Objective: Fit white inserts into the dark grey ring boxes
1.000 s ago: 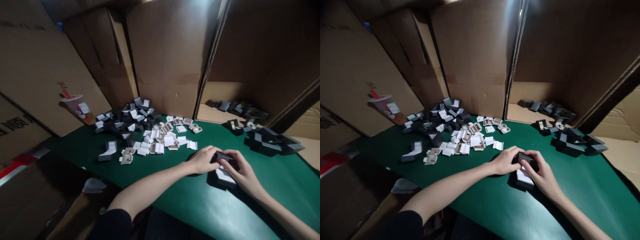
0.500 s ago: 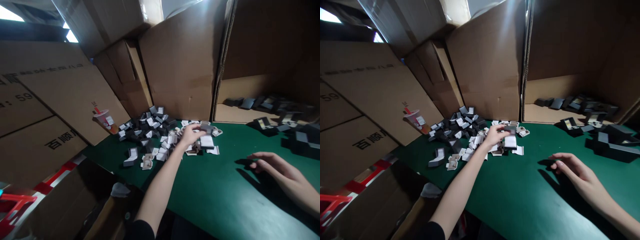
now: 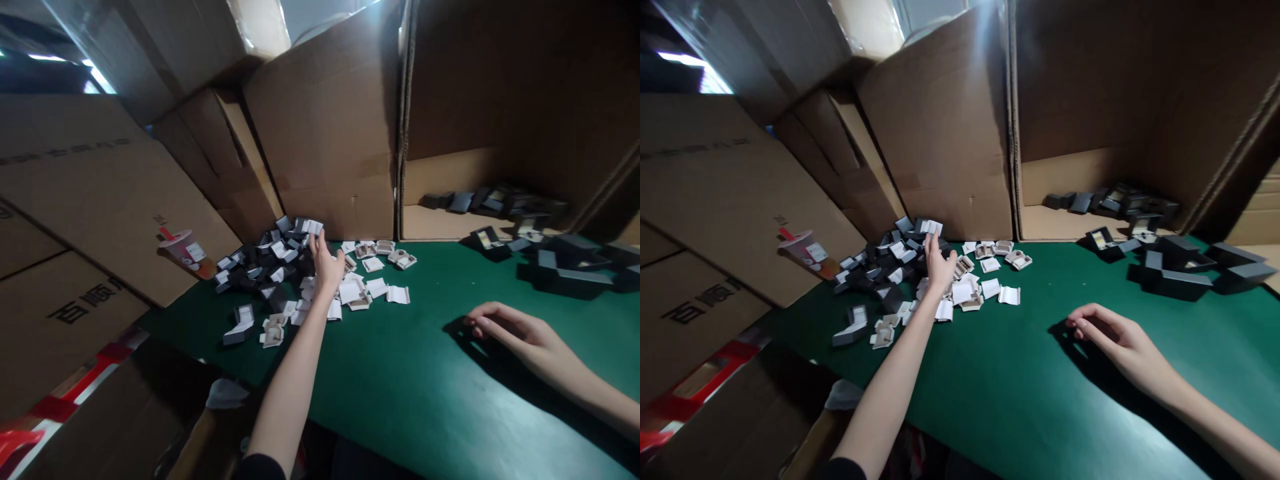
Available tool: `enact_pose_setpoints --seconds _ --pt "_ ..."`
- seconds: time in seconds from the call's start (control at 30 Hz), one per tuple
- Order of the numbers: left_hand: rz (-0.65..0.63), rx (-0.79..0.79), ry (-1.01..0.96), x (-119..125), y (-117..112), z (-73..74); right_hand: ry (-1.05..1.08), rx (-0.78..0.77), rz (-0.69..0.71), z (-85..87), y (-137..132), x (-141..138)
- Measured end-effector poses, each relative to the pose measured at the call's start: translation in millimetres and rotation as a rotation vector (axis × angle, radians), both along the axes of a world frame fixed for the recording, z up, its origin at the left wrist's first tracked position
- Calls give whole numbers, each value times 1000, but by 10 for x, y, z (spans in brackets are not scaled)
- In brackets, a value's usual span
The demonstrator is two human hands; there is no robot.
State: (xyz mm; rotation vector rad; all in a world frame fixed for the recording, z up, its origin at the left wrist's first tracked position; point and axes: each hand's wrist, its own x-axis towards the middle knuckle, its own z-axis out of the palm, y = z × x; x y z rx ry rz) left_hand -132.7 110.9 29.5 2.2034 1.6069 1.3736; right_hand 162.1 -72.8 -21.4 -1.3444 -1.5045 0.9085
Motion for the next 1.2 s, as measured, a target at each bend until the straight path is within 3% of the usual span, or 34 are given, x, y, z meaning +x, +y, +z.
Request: enact_pose_setpoints --seconds 0.1,0.2,0.27,0.37,0.43,0.5,0.6,0.73,0.8,0.87,0.97,1.1,1.2 --pt "-68 11 148 187 -137 0 -171 159 -72 36 46 176" --pt "-274 23 400 427 -346 -25 -466 461 -231 92 119 483" --pt "-402 12 518 585 -500 -87 -633 559 -397 119 151 712" --pt "-572 -76 647 755 -680 -220 -867 497 -709 110 166 991" --pt "-650 -133 685 806 -734 -286 -962 400 -773 66 173 1093" --pt "-705 -156 659 817 -744 -307 -988 346 -709 10 187 1111" --pt "-800 -154 566 811 -739 -270 -902 385 -505 -38 210 979" --pt "-943 -114 508 848 -789 -217 -672 464 -102 -16 175 596" --pt "-950 -59 511 884 -823 -220 -645 461 94 4 121 393" --pt "-877 -12 518 913 -839 -240 -616 440 195 26 56 231" --pt "-649 0 503 925 -813 -282 -566 437 250 65 -25 97" --pt "-407 -31 488 894 -728 -324 -497 381 205 111 -64 81" --pt "-366 -60 506 874 -687 -337 -447 397 123 143 -49 119"
